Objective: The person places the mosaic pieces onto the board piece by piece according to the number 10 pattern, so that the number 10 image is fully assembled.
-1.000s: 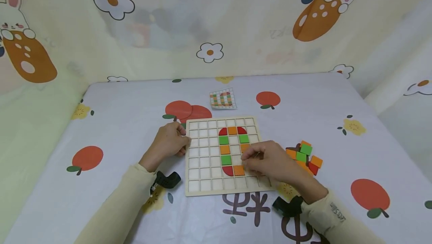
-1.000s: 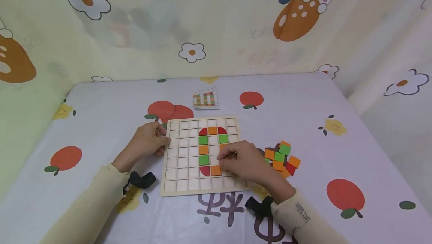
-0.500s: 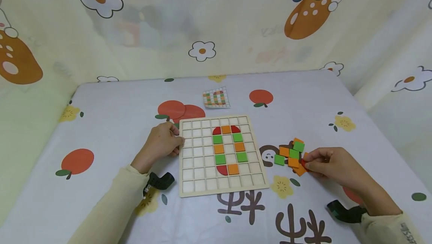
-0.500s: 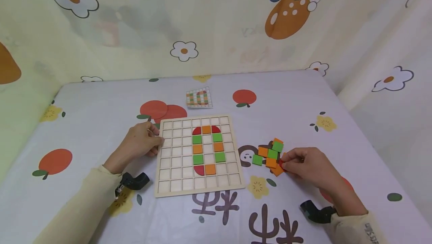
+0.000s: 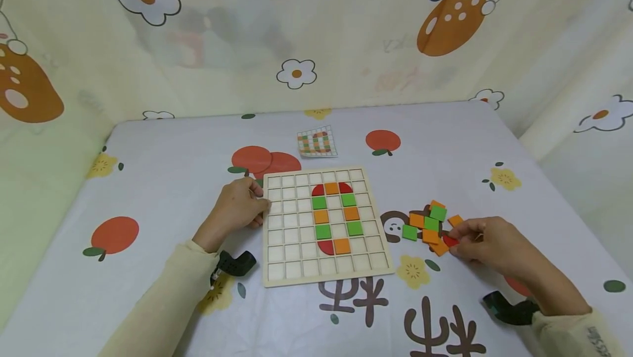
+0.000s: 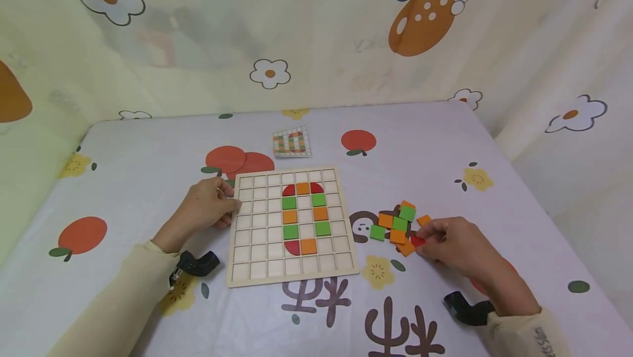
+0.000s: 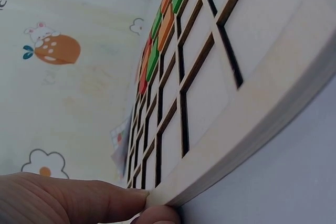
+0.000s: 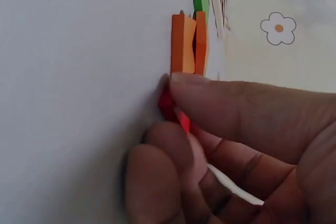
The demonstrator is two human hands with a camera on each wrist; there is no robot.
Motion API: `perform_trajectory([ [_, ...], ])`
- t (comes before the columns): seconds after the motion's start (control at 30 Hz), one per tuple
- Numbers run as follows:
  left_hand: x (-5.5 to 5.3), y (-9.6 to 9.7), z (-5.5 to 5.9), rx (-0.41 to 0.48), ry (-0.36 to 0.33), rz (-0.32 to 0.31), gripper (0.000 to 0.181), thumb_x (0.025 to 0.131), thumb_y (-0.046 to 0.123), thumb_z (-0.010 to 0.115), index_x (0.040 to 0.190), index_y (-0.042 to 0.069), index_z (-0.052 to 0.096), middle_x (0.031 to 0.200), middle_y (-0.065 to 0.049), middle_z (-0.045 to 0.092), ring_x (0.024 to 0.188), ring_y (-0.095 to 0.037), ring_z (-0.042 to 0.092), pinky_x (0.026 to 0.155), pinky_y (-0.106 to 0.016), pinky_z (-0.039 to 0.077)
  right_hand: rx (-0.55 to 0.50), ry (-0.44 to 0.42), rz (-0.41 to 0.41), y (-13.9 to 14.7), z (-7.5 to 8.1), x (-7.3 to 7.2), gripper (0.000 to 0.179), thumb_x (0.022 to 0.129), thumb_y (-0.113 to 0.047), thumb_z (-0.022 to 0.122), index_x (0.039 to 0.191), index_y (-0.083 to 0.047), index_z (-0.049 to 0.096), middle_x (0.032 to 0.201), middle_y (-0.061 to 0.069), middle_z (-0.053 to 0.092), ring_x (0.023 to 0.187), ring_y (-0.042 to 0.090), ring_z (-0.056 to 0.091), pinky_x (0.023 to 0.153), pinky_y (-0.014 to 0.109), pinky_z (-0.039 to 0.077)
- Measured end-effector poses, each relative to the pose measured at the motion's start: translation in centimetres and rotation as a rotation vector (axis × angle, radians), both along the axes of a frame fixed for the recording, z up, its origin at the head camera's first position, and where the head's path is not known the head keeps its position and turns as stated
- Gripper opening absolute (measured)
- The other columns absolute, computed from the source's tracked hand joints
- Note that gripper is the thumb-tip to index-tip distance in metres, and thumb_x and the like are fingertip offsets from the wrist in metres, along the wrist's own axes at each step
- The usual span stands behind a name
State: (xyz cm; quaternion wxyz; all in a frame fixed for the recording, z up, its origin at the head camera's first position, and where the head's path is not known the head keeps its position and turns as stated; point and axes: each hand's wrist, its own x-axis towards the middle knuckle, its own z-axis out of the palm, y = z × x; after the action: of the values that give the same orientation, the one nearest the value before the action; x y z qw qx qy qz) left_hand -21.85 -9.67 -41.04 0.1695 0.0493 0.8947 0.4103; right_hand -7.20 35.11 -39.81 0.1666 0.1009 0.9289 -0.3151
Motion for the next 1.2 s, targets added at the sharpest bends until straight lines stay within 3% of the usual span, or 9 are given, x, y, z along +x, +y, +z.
perform_trajectory([
  [0.2,0.0,-0.1,0.0,0.012,0.009,-0.004,0.019,0.094,0.007,0.070,0.106,-0.003,0.058,0.075,-0.012,0.067,0.053,-0.013,0.067,0.053,-0.027,0.059,-0.011,0.024,0.008,-0.2,-0.2,0.0,0.020,0.089,-0.011,0.079,0.105,-0.005,0.069,0.088,0.005,0.060,0.082,0.020,0.055,0.059,0.024,0.049],
  [0.33,-0.1,0.0,-0.1,0.016,0.010,0.000,0.018,0.094,0.007,0.070,0.106,-0.003,0.058,0.075,-0.012,0.067,0.053,-0.013,0.067,0.053,-0.027,0.059,-0.019,0.067,0.001,-0.4,0.1,0.1,0.019,0.090,-0.010,0.076,0.107,-0.004,0.071,0.091,0.004,0.066,0.082,0.019,0.056,0.060,0.024,0.050],
  [0.53,-0.1,-0.1,-0.1,0.021,0.005,0.007,0.019,0.094,0.007,0.069,0.106,-0.003,0.058,0.075,-0.012,0.067,0.053,-0.013,0.067,0.053,-0.027,0.059,-0.157,0.162,-0.006,-2.0,0.7,-0.1,0.024,0.094,-0.009,0.075,0.116,0.000,0.070,0.104,0.010,0.075,0.081,0.017,0.067,0.067,0.026,0.060],
  [0.7,0.0,-0.1,-0.1,0.033,0.014,0.001,0.018,0.093,0.006,0.069,0.105,-0.002,0.058,0.070,-0.011,0.067,0.051,-0.013,0.066,0.053,-0.027,0.059,-0.251,0.198,0.060,-4.0,1.2,-0.9,0.026,0.094,-0.011,0.077,0.117,0.000,0.073,0.106,0.009,0.075,0.085,0.012,0.068,0.068,0.025,0.059],
  [0.9,0.1,-0.1,-0.1,0.040,0.021,-0.005,0.018,0.093,0.006,0.069,0.104,-0.002,0.058,0.066,-0.010,0.067,0.050,-0.013,0.066,0.052,-0.028,0.059,-0.347,0.148,0.144,-6.1,1.5,-2.2,0.020,0.093,-0.014,0.077,0.111,-0.004,0.078,0.107,0.010,0.073,0.091,0.018,0.065,0.071,0.026,0.057],
  [1.2,0.1,0.0,-0.1,0.037,0.016,-0.002,0.018,0.093,0.006,0.069,0.105,-0.002,0.058,0.067,-0.011,0.068,0.050,-0.013,0.066,0.052,-0.028,0.059,-0.486,0.053,0.176,-8.7,0.8,-4.2,0.016,0.090,-0.013,0.079,0.102,-0.002,0.078,0.113,0.014,0.076,0.101,0.019,0.072,0.077,0.028,0.061],
])
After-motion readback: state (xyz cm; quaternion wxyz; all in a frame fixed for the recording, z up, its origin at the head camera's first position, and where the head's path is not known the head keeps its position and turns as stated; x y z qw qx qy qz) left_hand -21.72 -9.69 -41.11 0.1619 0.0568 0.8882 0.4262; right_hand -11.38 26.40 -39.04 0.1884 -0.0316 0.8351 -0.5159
